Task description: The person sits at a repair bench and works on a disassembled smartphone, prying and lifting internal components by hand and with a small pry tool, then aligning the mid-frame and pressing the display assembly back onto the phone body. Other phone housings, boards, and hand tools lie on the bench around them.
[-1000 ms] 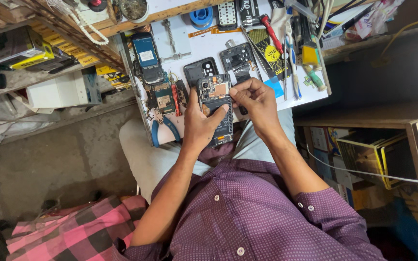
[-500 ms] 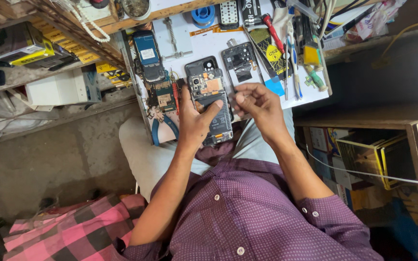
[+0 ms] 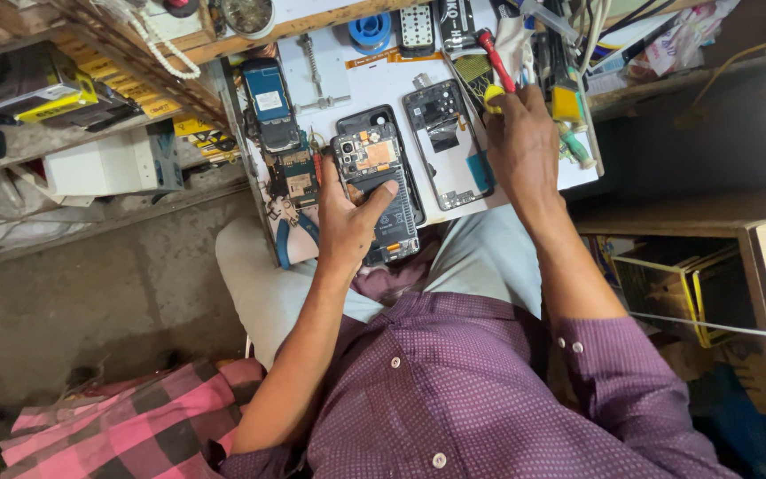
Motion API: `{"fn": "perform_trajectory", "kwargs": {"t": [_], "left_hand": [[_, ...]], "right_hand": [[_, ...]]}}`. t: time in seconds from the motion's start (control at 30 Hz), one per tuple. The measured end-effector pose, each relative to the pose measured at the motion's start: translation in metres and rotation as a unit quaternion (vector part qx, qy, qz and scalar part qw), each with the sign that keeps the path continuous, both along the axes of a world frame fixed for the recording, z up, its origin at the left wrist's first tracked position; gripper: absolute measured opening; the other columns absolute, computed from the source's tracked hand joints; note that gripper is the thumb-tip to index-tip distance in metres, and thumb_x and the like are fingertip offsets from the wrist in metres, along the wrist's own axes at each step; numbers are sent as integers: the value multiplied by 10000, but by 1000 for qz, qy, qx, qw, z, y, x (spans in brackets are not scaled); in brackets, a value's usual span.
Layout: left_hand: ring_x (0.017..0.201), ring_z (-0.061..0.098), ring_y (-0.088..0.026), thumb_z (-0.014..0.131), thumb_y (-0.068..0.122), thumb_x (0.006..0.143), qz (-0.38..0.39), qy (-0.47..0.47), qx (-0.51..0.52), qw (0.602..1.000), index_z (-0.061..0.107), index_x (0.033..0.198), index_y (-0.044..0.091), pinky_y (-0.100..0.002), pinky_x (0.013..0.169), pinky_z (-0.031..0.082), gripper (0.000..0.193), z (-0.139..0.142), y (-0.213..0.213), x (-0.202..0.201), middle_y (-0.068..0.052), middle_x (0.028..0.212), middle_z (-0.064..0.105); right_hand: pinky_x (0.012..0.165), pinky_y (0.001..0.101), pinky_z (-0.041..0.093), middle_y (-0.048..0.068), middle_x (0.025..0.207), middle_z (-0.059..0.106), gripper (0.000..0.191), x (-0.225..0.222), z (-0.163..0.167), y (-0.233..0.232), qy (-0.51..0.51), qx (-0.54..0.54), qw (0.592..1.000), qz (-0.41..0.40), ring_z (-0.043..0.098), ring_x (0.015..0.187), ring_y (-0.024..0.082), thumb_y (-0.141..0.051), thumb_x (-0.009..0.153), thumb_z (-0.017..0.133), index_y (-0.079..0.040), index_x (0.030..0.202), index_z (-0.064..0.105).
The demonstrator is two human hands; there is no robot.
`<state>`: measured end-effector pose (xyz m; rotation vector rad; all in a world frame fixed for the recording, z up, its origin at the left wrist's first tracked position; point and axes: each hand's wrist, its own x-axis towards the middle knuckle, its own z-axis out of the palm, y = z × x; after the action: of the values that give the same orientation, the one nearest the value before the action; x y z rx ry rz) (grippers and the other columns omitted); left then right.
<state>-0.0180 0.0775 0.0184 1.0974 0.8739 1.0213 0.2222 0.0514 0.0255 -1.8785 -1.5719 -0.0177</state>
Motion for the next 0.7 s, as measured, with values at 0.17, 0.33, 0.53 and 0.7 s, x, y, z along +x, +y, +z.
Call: {"fn": "perform_trajectory", "kwargs": {"t": [0.17,0.33,0.53,0.7], "left_hand": [[1007,687,-134,745,-6,878,0,0,-14,1000,466,1315,24,-297,874,595,519,-3,0,-1,-81,1153,672],[1016,671,-127,742,-15,884,2,-42,-21,999,469,1311,34,-294,891,584,509,-3,2,-1,-69,1150,658],[1027,670,-124,743,-16,881,10,-55,-35,998,480,1307,35,-293,908,585,503,-2,3,0,-58,1157,650],[965,679,-129,737,-6,868,7,-53,-80,995,486,1276,39,-303,849,595,480,1,4,4,-64,1115,677]], "right_hand": [[746,525,527,220,1074,668,323,4,0,27,-59,-71,996,22,662,876,458,-42,879,746,-37,1197,685],[738,522,534,232,1081,667,444,12,-5,30,-105,-100,989,21,665,863,460,-13,836,724,-47,1275,665],[676,359,550,183,997,697,202,33,-2,2,210,-86,973,53,712,791,268,67,958,642,34,1155,671],[672,290,618,112,905,750,91,29,-3,-4,528,-32,846,67,743,771,152,43,987,603,36,1035,680]]}}
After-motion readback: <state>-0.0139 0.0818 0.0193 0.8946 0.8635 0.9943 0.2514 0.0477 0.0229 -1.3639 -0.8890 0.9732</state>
